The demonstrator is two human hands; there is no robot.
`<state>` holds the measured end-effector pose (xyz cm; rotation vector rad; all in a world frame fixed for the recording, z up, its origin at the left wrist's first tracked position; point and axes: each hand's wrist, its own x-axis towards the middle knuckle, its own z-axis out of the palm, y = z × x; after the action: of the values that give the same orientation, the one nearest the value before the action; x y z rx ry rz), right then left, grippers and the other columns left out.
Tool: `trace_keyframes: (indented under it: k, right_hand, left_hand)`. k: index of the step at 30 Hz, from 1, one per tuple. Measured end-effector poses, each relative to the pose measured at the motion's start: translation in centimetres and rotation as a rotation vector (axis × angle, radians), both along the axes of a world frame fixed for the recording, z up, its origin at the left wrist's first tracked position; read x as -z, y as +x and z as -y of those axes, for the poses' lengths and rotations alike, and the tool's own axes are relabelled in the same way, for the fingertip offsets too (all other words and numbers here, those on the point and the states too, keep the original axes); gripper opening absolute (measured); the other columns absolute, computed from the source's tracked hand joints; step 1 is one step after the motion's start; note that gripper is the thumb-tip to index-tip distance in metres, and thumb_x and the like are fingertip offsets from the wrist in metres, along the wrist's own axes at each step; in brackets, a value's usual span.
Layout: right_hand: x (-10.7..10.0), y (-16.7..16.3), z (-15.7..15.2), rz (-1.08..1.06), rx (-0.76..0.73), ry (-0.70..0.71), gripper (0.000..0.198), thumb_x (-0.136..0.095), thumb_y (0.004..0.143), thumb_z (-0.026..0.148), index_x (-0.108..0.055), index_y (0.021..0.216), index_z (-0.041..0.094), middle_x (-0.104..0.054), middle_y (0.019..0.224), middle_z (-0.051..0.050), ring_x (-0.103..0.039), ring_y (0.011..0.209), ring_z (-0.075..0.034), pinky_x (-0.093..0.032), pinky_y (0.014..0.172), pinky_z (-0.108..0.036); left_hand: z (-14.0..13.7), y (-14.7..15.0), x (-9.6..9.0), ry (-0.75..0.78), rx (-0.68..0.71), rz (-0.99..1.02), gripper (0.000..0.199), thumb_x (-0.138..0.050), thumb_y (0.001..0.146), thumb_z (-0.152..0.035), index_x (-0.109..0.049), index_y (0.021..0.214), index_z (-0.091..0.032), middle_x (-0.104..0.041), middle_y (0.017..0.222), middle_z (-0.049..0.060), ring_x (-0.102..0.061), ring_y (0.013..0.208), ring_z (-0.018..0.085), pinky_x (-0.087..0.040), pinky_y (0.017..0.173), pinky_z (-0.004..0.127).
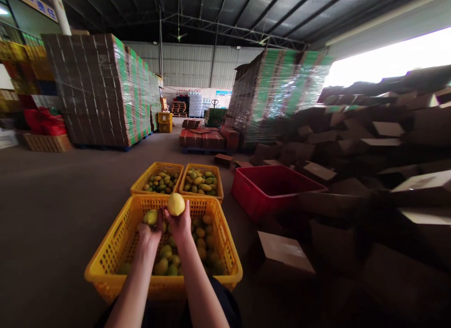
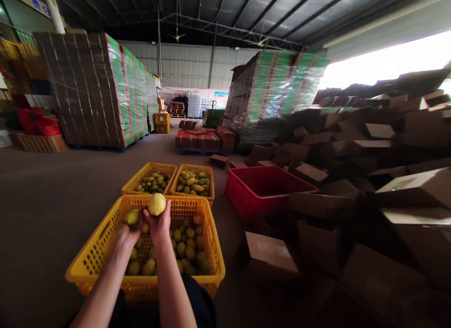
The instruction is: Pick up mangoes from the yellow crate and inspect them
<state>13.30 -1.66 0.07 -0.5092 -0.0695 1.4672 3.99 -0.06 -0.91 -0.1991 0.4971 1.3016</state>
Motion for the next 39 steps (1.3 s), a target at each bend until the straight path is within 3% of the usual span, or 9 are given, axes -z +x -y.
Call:
trace_keyframes:
  k: [3,8,16,20,24,29,32,35,39]
  right_hand:
    - [0.1,0.0,-0.1,-0.015,-0.022,0.014,0.036,-0.060,0.087,0.053,-0.062,0.091,0.017,-0.069,0.064,-0.003,-0.068,0.058,-0.015,-0.054,0.050,-0.022]
    - [0.0,0.2,0.1,-0.079,-0.077,0.040,0.038,-0.052,0.093,0.051,-0.063,0.089,0.015,-0.070,0.061,-0.004,-0.067,0.054,-0.015,-0.052,0.048,-0.020]
    - [-0.8,0.5,1.1,-0.085,0.005,0.031,0.035,-0.067,0.079,0.051,-0.067,0.088,0.018,-0.071,0.063,-0.001,-0.067,0.054,-0.016,-0.045,0.040,-0.021]
    - [-0.7,0.7,1.3,-0.086,-0.003,0.024,0.024,-0.065,0.078,0.042,-0.065,0.077,0.018,-0.070,0.060,-0.001,-0.066,0.051,-0.016,-0.040,0.036,-0.020]
    - [-0.5,1.1,1.4,-0.034,-0.036,0.096,0.023,-0.066,0.074,0.040,-0.066,0.076,0.018,-0.072,0.065,-0.001,-0.063,0.047,-0.015,-0.037,0.033,-0.020]
    - [-0.3,1.5,1.7,-0.003,-0.082,0.139,0.021,-0.066,0.071,0.038,-0.066,0.073,0.017,-0.071,0.064,-0.001,-0.061,0.043,-0.016,-0.035,0.030,-0.022]
    - [-0.1,1.5,1.5,-0.016,-0.066,0.142,0.018,-0.066,0.072,0.036,-0.066,0.073,0.018,-0.071,0.065,-0.001,-0.063,0.048,-0.016,-0.037,0.032,-0.021]
    - [0.3,1.4,0.9,-0.056,-0.005,0.096,0.019,-0.064,0.077,0.037,-0.068,0.076,0.019,-0.071,0.066,-0.001,-0.066,0.055,-0.016,-0.044,0.038,-0.022]
    - [1.0,1.4,-0.3,-0.125,0.109,0.086,0.021,-0.060,0.085,0.039,-0.070,0.083,0.021,-0.076,0.076,-0.002,-0.072,0.076,-0.017,-0.059,0.070,-0.031]
  left_hand:
    - [0.3,0.1,-0.7,-0.050,-0.064,-0.087,0.045,-0.029,0.092,-0.012,-0.060,0.123,-0.019,-0.069,0.078,0.007,-0.068,0.057,0.018,-0.059,0.048,0.028]
    - [1.2,0.2,-2.2,-0.006,-0.031,-0.103,0.034,-0.032,0.096,-0.019,-0.064,0.106,-0.017,-0.066,0.067,0.004,-0.068,0.057,0.018,-0.058,0.050,0.026]
    - [1.5,0.4,-2.0,0.115,-0.115,0.051,0.039,-0.034,0.091,-0.010,-0.066,0.113,-0.020,-0.072,0.072,0.004,-0.072,0.065,0.016,-0.060,0.059,0.024]
    - [2.3,0.5,-2.6,0.140,-0.003,0.072,0.028,-0.040,0.090,-0.015,-0.067,0.097,-0.016,-0.070,0.069,0.004,-0.070,0.061,0.015,-0.057,0.054,0.021]
    - [3.0,0.6,-3.5,0.209,0.113,-0.087,0.025,-0.044,0.089,-0.018,-0.063,0.072,-0.014,-0.066,0.060,0.005,-0.064,0.049,0.015,-0.051,0.043,0.022]
    - [3.2,0.5,-3.7,0.252,0.202,-0.180,0.022,-0.048,0.083,-0.021,-0.060,0.065,-0.015,-0.063,0.054,0.003,-0.059,0.042,0.015,-0.046,0.037,0.021]
    - [3.0,0.5,-3.3,0.232,0.179,-0.136,0.022,-0.047,0.084,-0.020,-0.059,0.067,-0.015,-0.064,0.056,0.003,-0.059,0.044,0.014,-0.047,0.038,0.021]
    - [2.6,0.7,-3.1,0.146,0.056,-0.041,0.020,-0.045,0.086,-0.017,-0.062,0.075,-0.016,-0.067,0.063,0.003,-0.065,0.054,0.014,-0.054,0.049,0.021]
    - [1.9,0.9,-2.9,0.109,-0.040,0.049,0.026,-0.044,0.088,-0.020,-0.067,0.099,-0.012,-0.072,0.076,0.009,-0.072,0.076,0.020,-0.061,0.067,0.029]
